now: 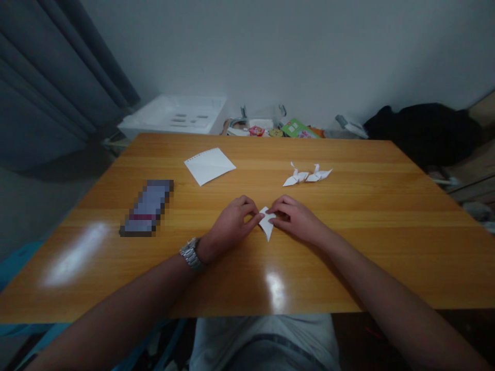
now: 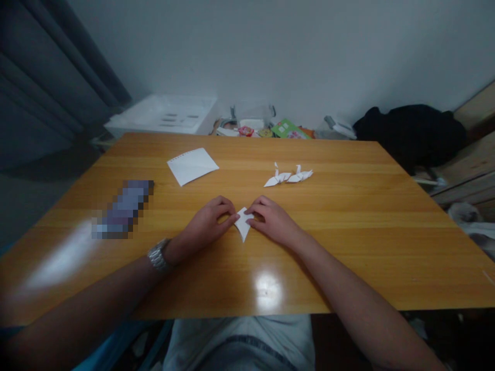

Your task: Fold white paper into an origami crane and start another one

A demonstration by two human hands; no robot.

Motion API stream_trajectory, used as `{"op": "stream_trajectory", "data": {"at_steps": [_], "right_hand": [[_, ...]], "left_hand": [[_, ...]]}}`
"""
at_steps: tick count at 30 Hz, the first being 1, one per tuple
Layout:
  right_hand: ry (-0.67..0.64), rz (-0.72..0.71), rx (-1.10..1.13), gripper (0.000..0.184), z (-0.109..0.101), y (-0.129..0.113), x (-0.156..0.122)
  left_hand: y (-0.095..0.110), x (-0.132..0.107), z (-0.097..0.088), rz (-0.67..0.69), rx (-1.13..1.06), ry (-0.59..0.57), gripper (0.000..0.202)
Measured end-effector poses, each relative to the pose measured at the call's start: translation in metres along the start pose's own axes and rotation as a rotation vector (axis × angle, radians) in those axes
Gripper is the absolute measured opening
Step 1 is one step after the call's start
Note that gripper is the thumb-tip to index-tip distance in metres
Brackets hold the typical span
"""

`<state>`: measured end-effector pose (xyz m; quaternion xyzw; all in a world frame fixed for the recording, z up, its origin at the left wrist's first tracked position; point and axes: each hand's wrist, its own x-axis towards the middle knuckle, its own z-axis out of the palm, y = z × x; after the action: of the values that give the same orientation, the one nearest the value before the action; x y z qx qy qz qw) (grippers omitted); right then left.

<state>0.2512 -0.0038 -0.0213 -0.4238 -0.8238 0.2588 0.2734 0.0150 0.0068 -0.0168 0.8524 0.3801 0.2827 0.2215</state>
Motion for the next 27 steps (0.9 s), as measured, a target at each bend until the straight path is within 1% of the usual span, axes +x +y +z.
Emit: {"op": "stream_trajectory", "data": {"at_steps": [4, 5, 8, 12, 15, 17, 20, 24, 27], "right_hand": [[-0.02, -0.023, 0.012, 0.018, -0.001, -0.001, 0.0], [-0.024, -0.033, 0.015, 0.018, -0.001, -0.002, 0.0], [-0.028, -0.05, 0.024, 0.016, -0.002, -0.005, 0.0], [-0.019, -0.013, 0.043, 0.01, -0.005, -0.007, 0.0], [-0.022, 0.021, 0.039, 0.013, -0.01, -0.007, 0.0], [-0.038, 0.019, 0.034, 0.012, -0.014, -0.006, -0.001], [-0.079, -0.012, 0.045, 0.003, -0.018, -0.006, -0.003], [-0.116, -0.067, 0.051, 0.011, -0.019, -0.008, -0.005], [-0.159, -0.112, 0.035, 0.014, -0.017, -0.01, -0.005]], "left_hand": [[-0.004, -0.002, 0.001, 0.053, 0.067, -0.035, 0.006], [-0.005, -0.002, 0.001, 0.065, 0.077, -0.044, 0.006], [-0.007, -0.003, 0.001, 0.075, 0.096, -0.059, 0.019], [-0.007, -0.004, 0.001, 0.067, 0.095, -0.068, 0.018], [-0.008, -0.004, 0.002, 0.069, 0.092, -0.066, 0.018], [-0.009, -0.004, 0.002, 0.077, 0.094, -0.062, 0.019], [-0.01, -0.004, 0.003, 0.092, 0.102, -0.065, 0.019], [-0.005, -0.005, 0.001, 0.131, 0.138, -0.072, 0.019], [0.0, -0.005, 0.0, 0.171, 0.105, -0.138, 0.018]]}}
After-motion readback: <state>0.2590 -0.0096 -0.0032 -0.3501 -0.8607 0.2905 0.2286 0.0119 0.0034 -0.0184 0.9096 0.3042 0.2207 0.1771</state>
